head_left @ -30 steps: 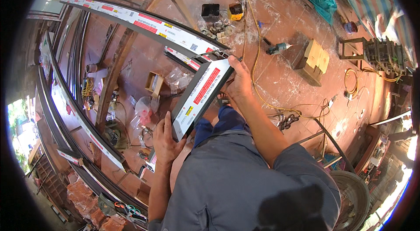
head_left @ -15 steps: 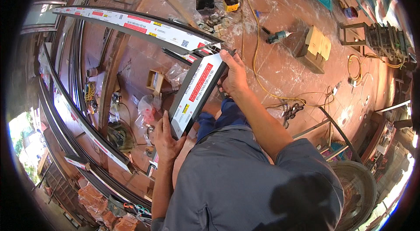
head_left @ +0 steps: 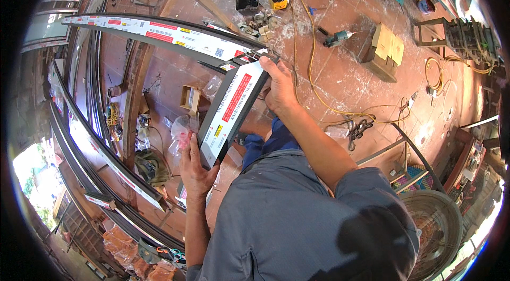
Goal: The person assembles aluminum window frames by inserting rubber gaskets into the frame profiles, cutting the gaskets to length, and joining the frame corners. The person uses shears to trim the gaskets and a power drill to fasten the frame corners together.
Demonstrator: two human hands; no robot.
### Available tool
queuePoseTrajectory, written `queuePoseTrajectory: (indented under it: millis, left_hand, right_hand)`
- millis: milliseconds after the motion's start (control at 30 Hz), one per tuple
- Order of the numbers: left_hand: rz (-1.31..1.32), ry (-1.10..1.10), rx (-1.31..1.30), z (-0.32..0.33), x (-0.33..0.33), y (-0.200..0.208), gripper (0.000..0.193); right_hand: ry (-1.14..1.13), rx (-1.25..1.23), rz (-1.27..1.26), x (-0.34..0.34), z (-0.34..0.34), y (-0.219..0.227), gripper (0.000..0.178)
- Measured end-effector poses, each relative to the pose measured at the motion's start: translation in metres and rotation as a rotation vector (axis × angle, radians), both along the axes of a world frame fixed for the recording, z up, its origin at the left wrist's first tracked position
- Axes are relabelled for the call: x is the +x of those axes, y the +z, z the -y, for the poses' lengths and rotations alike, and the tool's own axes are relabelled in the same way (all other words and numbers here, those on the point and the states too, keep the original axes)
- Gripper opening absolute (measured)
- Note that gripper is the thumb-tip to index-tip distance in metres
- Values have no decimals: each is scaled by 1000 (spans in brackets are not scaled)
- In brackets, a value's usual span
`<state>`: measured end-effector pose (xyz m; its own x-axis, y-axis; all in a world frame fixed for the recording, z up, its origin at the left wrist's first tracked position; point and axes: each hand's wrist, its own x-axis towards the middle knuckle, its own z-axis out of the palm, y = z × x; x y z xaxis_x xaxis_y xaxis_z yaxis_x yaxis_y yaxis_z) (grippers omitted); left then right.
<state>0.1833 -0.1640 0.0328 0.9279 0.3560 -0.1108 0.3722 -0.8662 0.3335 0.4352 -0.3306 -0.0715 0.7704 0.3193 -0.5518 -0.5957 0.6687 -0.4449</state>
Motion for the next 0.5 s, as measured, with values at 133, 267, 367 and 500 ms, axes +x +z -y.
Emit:
queuePoseTrajectory:
  millis: [133,267,367,500]
  left_hand:
    - [-26,-12,-16,-4,-1,1,106]
    - [-24,-29,33,-5,-2,1,107]
    - [-40,-13,31,-4,0,2,107]
    - [-37,-5,23,2,3,6,106]
  right_hand:
    - [8,-18,-23,-1,-1,-1,37]
    - [26,22,-45,-1,0,7,37]
    - [-43,5,-43,-1,-7,3,34]
    - [-19,35,-37,-1,-3,4,31]
